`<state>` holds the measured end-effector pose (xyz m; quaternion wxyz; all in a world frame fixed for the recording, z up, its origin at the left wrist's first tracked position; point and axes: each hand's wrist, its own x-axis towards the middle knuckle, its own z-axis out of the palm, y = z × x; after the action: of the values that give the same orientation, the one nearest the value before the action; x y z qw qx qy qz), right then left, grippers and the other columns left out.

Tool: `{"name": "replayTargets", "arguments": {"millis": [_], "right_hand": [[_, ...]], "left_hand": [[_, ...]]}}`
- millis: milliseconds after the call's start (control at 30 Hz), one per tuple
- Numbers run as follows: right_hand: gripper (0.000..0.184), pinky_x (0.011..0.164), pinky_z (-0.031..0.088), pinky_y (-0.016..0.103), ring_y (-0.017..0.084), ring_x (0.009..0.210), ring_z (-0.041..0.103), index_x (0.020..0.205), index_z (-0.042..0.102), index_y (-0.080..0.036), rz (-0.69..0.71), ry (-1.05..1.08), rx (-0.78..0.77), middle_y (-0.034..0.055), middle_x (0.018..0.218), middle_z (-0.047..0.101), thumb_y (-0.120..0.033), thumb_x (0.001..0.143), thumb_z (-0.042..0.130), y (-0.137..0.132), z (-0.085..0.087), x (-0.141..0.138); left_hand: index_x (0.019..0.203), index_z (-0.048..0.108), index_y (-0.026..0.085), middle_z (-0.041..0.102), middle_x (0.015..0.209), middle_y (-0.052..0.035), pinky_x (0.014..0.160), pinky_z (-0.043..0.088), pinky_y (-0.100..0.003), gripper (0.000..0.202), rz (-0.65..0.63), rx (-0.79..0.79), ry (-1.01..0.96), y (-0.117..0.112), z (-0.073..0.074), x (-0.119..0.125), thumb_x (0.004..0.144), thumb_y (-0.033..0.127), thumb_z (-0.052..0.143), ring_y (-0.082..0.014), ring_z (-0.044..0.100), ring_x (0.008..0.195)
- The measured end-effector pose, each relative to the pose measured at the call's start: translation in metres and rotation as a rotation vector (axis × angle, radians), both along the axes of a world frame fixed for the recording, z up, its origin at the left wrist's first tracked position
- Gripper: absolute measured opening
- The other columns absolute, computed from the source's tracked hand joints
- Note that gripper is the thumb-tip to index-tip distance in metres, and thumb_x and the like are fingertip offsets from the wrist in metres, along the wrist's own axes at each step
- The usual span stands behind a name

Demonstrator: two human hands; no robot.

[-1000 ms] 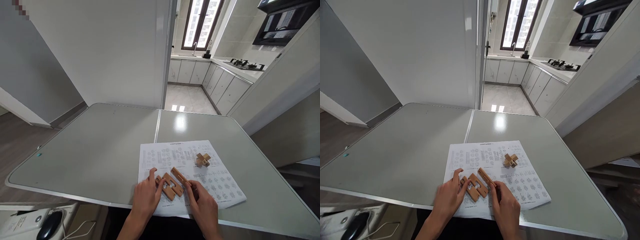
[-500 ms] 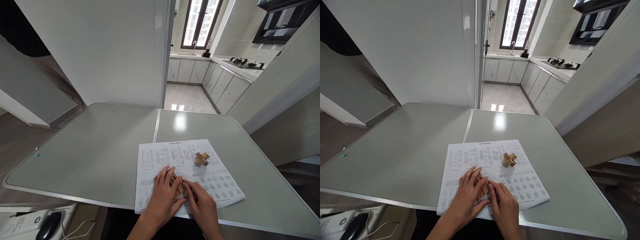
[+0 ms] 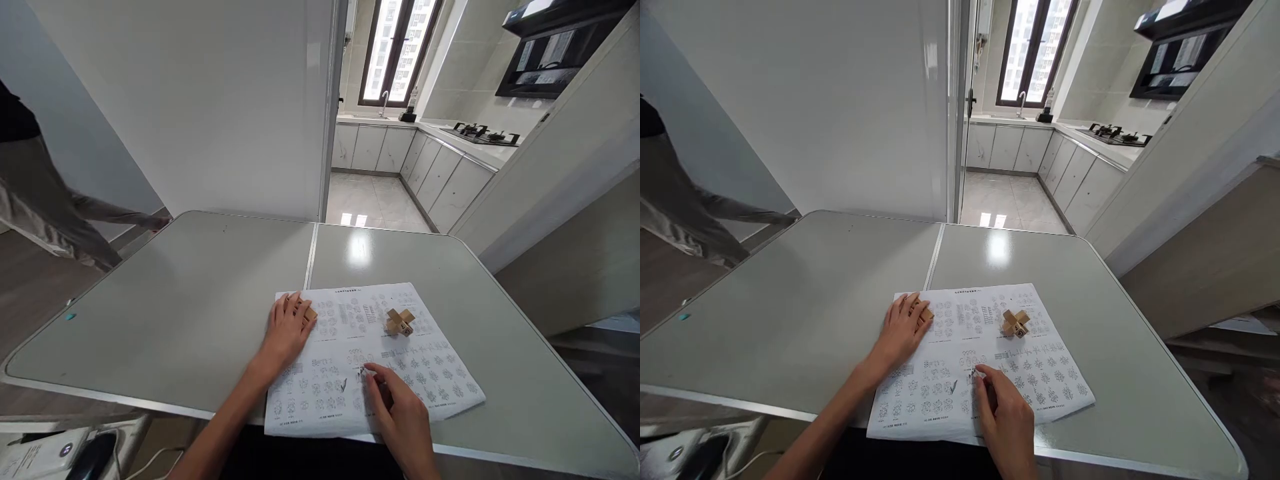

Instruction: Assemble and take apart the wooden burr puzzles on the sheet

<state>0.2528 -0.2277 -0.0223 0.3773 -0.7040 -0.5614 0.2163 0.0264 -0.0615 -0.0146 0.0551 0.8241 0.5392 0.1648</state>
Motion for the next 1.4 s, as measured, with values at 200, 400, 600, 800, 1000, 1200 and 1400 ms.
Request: {"name": "replayTargets", "arguments": {"millis": [200,400,600,800,1000,1200,1400], "right_hand": [[0.046,0.064,0.057,0.03,0.024,0.074,0.074,0.113,0.077,-0.025,0.025,0.074,-0.061,0.0059,0.089,0.079,-0.061,0.101,0.05,0.0,0.001,0.005],[0.046,0.063,0.057,0.029,0.023,0.07,0.073,0.109,0.078,-0.025,0.041,0.11,-0.087,0.0047,0.084,0.078,-0.062,0.099,0.052,-0.002,0.006,0.007],[0.044,0.061,0.056,0.028,0.021,0.067,0.071,0.113,0.076,-0.024,0.094,0.198,-0.128,0.0038,0.081,0.076,-0.06,0.097,0.056,0.002,0.013,0.009],[0.059,0.058,0.056,0.03,0.02,0.061,0.068,0.138,0.059,-0.02,-0.013,0.328,-0.077,0.0028,0.083,0.073,-0.063,0.098,0.055,0.007,0.02,0.021],[0.071,0.056,0.056,0.031,0.021,0.06,0.069,0.147,0.048,-0.02,-0.234,0.222,0.013,0.0079,0.095,0.077,-0.067,0.095,0.057,0.025,0.029,0.049],[0.059,0.066,0.057,0.035,0.022,0.063,0.072,0.128,0.064,-0.023,-0.178,0.079,-0.049,0.0093,0.103,0.079,-0.071,0.094,0.057,0.048,0.026,0.063],[0.05,0.065,0.053,0.032,0.021,0.063,0.069,0.112,0.067,-0.019,-0.163,0.122,0.016,0.0068,0.084,0.076,-0.065,0.099,0.053,0.049,0.03,0.054]], "left_hand": [[0.157,0.042,0.019,0.034,0.168,-0.0155,0.126,0.028,-0.063,0.061,0.107,0.052,0.007,0.002,0.003,-0.013,0.106,0.053,0.045,-0.039,0.027,0.157],[0.168,0.015,0.021,0.008,0.176,-0.0174,0.126,0.021,-0.069,0.088,0.191,0.126,0.017,-0.058,-0.02,-0.02,0.1,0.066,0.047,-0.0432,0.014,0.161],[0.168,0.014,0.022,0.008,0.176,-0.0182,0.126,0.021,-0.068,0.094,0.227,0.093,0.012,-0.049,-0.024,-0.026,0.097,0.072,0.049,-0.0433,0.014,0.161],[0.166,0.02,0.024,0.015,0.175,-0.0179,0.125,0.028,-0.066,0.087,0.134,0.072,-0.037,-0.032,-0.009,-0.032,0.098,0.065,0.054,-0.0411,0.018,0.161],[0.165,0.015,0.027,0.015,0.175,-0.0162,0.122,0.037,-0.063,0.079,0.034,0.028,-0.139,-0.049,0.011,-0.027,0.102,0.051,0.056,-0.0379,0.019,0.161],[0.16,0.029,0.03,0.028,0.171,-0.0113,0.122,0.039,-0.059,0.064,-0.109,0.043,-0.186,-0.067,0.033,-0.009,0.103,0.034,0.058,-0.0355,0.026,0.159],[0.152,0.043,0.031,0.054,0.153,-0.0098,0.115,0.051,-0.051,0.055,-0.192,-0.132,-0.398,-0.087,0.047,0.006,0.1,0.032,0.062,-0.0304,0.053,0.141]]}}
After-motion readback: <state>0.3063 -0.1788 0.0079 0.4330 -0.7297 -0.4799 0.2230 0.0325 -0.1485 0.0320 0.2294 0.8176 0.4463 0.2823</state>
